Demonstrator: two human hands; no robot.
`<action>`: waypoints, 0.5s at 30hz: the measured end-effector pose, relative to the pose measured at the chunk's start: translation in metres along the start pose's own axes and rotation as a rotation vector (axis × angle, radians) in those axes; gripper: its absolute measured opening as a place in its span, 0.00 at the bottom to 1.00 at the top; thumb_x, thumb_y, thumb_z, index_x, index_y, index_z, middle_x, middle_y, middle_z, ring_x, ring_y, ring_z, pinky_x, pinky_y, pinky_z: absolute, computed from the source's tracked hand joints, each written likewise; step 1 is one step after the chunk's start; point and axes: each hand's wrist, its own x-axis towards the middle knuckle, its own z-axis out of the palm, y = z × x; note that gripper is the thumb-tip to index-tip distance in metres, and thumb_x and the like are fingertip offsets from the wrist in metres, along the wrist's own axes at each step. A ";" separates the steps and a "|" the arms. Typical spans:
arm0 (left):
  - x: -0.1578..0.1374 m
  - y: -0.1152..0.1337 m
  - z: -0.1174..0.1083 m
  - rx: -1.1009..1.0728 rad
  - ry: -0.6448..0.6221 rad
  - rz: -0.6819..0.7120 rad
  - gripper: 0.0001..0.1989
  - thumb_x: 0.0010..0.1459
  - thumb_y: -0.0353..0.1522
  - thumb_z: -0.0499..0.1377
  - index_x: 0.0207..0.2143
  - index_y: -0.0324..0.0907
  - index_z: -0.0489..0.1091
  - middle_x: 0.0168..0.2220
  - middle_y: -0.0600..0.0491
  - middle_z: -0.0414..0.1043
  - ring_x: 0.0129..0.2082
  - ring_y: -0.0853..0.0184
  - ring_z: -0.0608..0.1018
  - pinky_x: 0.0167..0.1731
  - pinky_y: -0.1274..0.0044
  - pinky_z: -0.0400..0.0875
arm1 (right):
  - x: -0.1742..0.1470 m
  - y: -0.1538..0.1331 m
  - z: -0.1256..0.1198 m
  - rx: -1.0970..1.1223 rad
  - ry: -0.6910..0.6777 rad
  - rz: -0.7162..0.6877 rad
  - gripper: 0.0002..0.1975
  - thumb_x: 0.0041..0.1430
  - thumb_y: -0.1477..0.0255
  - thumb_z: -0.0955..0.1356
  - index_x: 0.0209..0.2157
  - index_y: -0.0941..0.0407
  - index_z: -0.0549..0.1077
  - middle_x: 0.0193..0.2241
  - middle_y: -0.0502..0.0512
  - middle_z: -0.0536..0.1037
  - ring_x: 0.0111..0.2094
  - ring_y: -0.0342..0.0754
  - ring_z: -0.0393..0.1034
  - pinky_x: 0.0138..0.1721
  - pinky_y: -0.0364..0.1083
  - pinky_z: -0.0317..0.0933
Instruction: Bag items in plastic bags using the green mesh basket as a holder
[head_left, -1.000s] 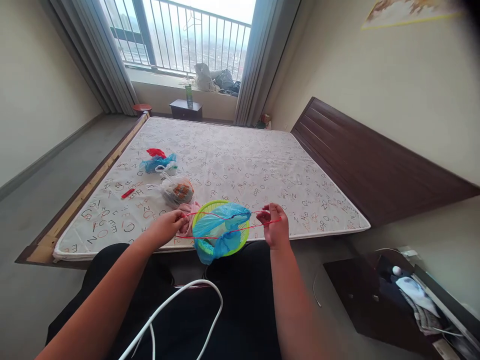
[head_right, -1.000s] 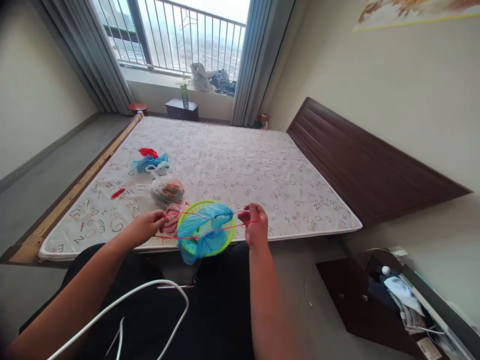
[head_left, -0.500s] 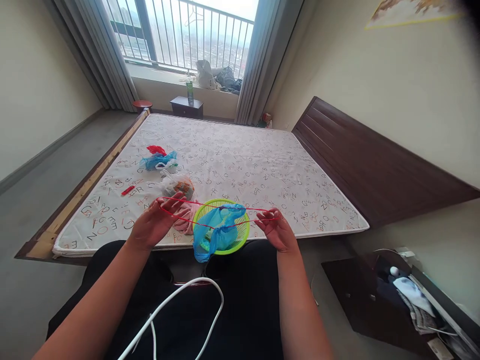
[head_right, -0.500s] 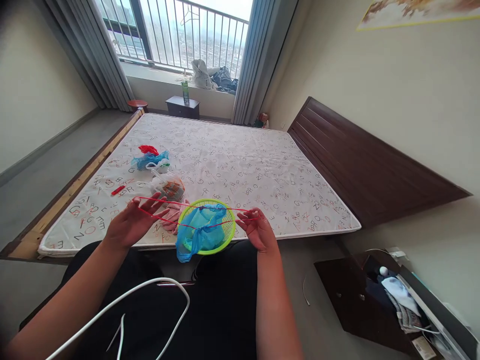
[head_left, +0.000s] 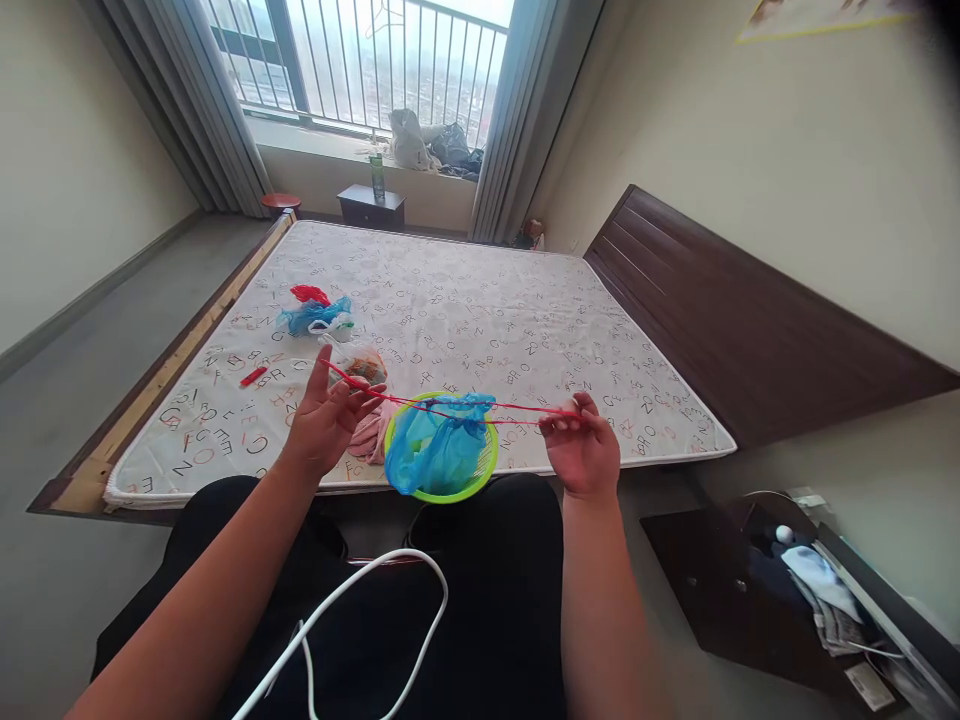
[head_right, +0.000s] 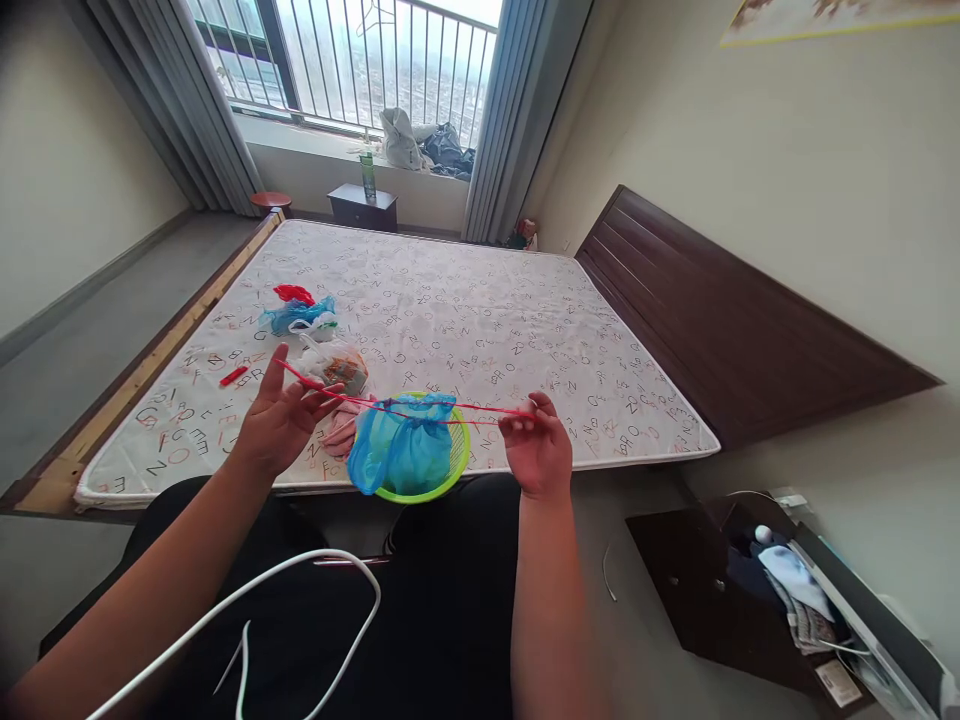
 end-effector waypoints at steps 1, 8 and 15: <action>0.001 -0.001 0.002 0.004 0.004 0.000 0.38 0.58 0.32 0.69 0.68 0.58 0.60 0.36 0.55 0.80 0.45 0.57 0.84 0.49 0.63 0.77 | -0.001 -0.002 0.004 0.016 0.003 -0.040 0.11 0.54 0.73 0.70 0.41 0.49 0.75 0.22 0.42 0.66 0.28 0.41 0.68 0.43 0.47 0.71; 0.001 -0.014 0.035 -0.027 -0.004 -0.030 0.39 0.59 0.31 0.67 0.69 0.58 0.57 0.33 0.59 0.75 0.35 0.67 0.83 0.49 0.65 0.78 | -0.007 0.007 0.028 -0.100 0.050 -0.202 0.14 0.54 0.68 0.75 0.42 0.45 0.73 0.27 0.44 0.70 0.49 0.51 0.74 0.54 0.58 0.68; -0.009 -0.025 0.052 -0.021 -0.062 -0.178 0.32 0.60 0.33 0.65 0.65 0.56 0.61 0.29 0.60 0.71 0.14 0.81 0.62 0.15 0.86 0.61 | -0.009 0.020 0.034 -0.365 0.102 -0.168 0.13 0.58 0.60 0.74 0.42 0.43 0.71 0.31 0.42 0.68 0.17 0.35 0.49 0.18 0.39 0.56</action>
